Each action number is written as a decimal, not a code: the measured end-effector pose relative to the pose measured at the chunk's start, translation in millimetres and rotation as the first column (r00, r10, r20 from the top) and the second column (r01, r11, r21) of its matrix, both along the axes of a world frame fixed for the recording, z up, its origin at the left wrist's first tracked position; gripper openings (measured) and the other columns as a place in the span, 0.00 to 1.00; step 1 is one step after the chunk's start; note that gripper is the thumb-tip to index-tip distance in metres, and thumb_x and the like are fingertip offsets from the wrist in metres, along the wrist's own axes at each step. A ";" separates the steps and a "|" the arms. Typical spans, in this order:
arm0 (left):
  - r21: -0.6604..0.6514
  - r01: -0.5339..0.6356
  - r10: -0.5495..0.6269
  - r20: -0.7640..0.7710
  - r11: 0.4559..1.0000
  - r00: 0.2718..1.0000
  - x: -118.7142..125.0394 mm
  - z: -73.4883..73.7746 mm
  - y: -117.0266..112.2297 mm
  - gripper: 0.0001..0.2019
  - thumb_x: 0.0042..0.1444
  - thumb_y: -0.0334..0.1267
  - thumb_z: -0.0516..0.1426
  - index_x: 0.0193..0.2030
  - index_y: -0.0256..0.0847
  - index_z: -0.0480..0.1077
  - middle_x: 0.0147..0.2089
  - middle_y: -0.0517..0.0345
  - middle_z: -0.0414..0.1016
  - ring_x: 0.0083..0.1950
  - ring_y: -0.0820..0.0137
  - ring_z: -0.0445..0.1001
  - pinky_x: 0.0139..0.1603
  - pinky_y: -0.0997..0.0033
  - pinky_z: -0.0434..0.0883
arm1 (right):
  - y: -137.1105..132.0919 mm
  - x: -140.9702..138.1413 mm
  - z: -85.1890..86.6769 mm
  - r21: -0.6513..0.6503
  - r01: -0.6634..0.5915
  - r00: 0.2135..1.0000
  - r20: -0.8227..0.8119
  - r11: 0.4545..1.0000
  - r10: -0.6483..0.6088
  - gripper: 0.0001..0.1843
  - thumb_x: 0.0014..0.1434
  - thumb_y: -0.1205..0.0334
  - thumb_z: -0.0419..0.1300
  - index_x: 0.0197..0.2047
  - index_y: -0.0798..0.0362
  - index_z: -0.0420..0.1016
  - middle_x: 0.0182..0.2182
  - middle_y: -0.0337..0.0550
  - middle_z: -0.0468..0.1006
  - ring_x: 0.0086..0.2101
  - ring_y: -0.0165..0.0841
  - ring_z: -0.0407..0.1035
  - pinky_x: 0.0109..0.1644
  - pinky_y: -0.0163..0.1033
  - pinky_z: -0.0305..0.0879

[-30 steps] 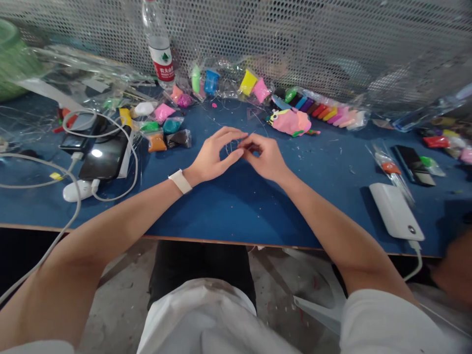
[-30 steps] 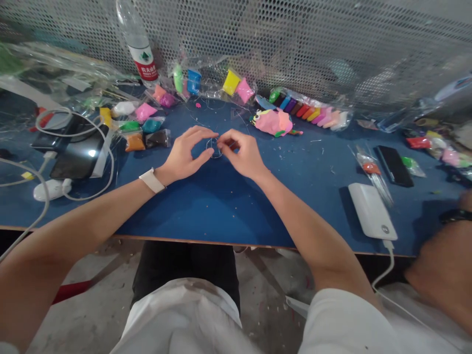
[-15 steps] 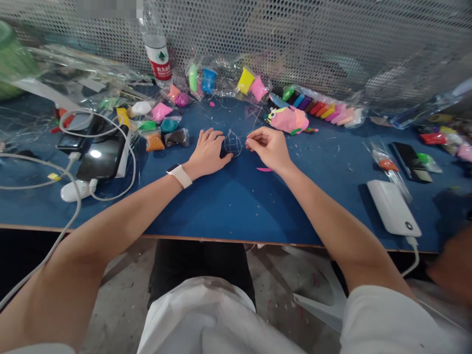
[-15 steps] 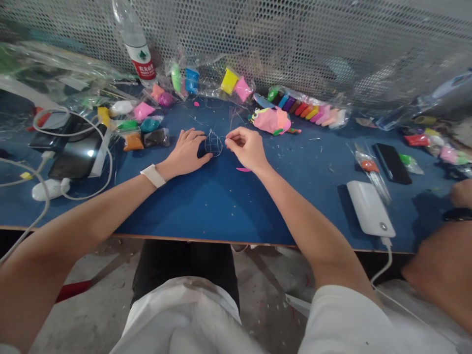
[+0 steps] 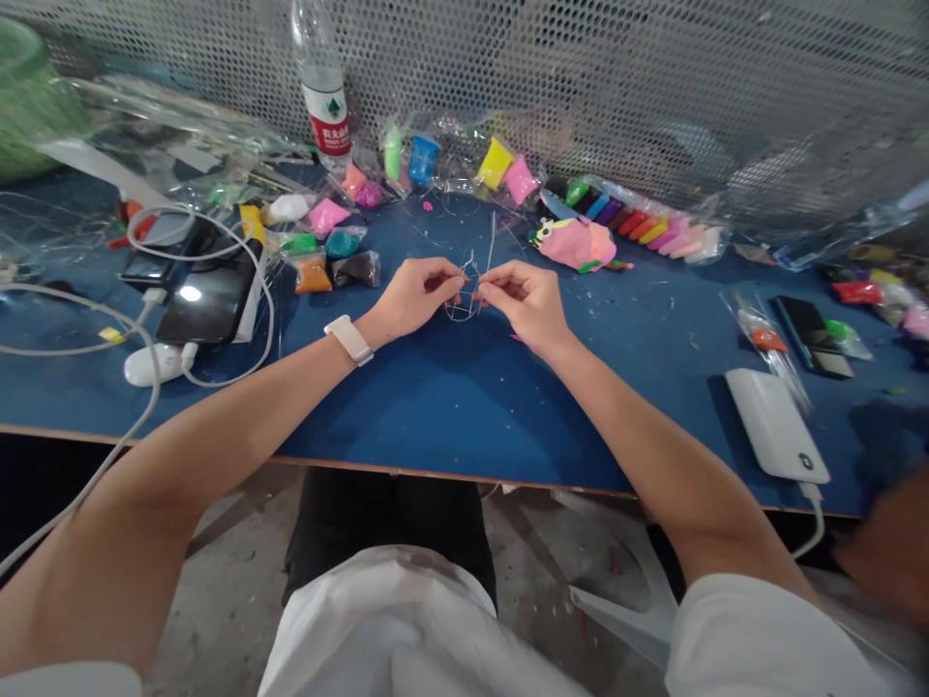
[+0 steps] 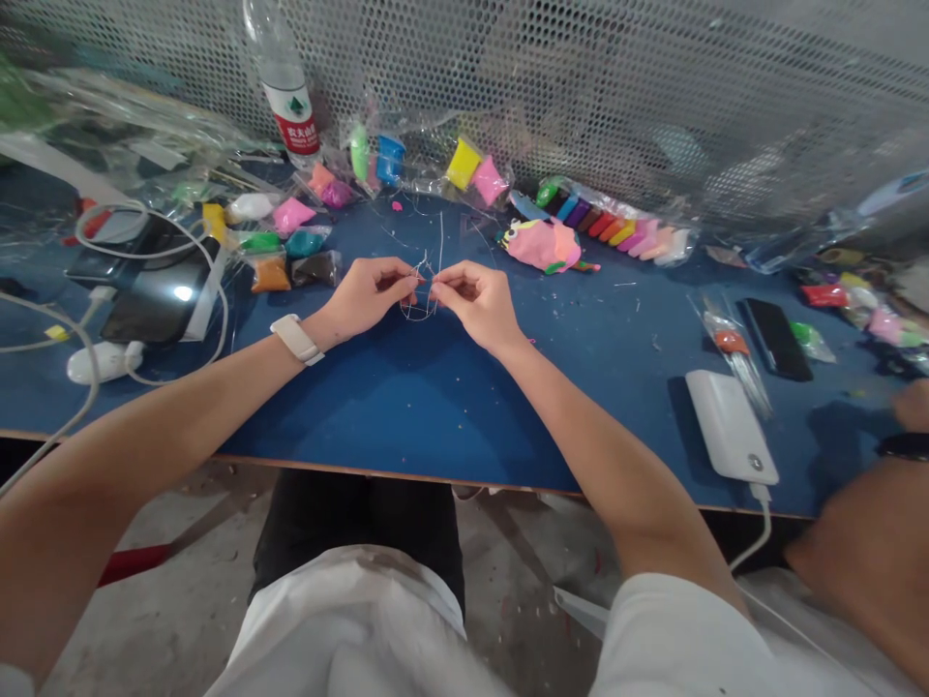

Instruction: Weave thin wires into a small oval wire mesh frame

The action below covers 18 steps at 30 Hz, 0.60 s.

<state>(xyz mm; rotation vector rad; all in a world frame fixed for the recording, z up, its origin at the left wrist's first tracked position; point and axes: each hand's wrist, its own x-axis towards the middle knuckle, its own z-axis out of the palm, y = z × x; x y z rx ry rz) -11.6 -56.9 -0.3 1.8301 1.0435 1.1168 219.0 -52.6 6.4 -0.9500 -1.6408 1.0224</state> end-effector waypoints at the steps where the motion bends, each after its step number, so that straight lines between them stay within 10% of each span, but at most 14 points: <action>1: -0.021 0.013 -0.012 0.035 1.000 0.999 0.5 -0.1 -0.3 0.07 0.76 0.36 0.63 0.44 0.40 0.82 0.35 0.55 0.85 0.34 0.72 0.81 0.41 0.70 0.79 | 0.7 0.4 0.2 -0.010 0.005 1.000 -0.021 1.000 -0.005 0.18 0.58 0.43 0.81 0.39 0.45 0.86 0.33 0.42 0.88 0.38 0.42 0.85 0.48 0.52 0.86; 18: -0.024 0.204 -0.200 0.124 0.979 0.972 -2.0 5.8 -8.1 0.14 0.75 0.45 0.67 0.38 0.39 0.79 0.32 0.55 0.83 0.31 0.75 0.79 0.36 0.74 0.77 | 0.0 3.9 9.6 -0.349 -0.266 0.938 -0.307 0.899 0.159 0.20 0.58 0.46 0.81 0.40 0.43 0.76 0.43 0.38 0.91 0.48 0.41 0.88 0.63 0.54 0.86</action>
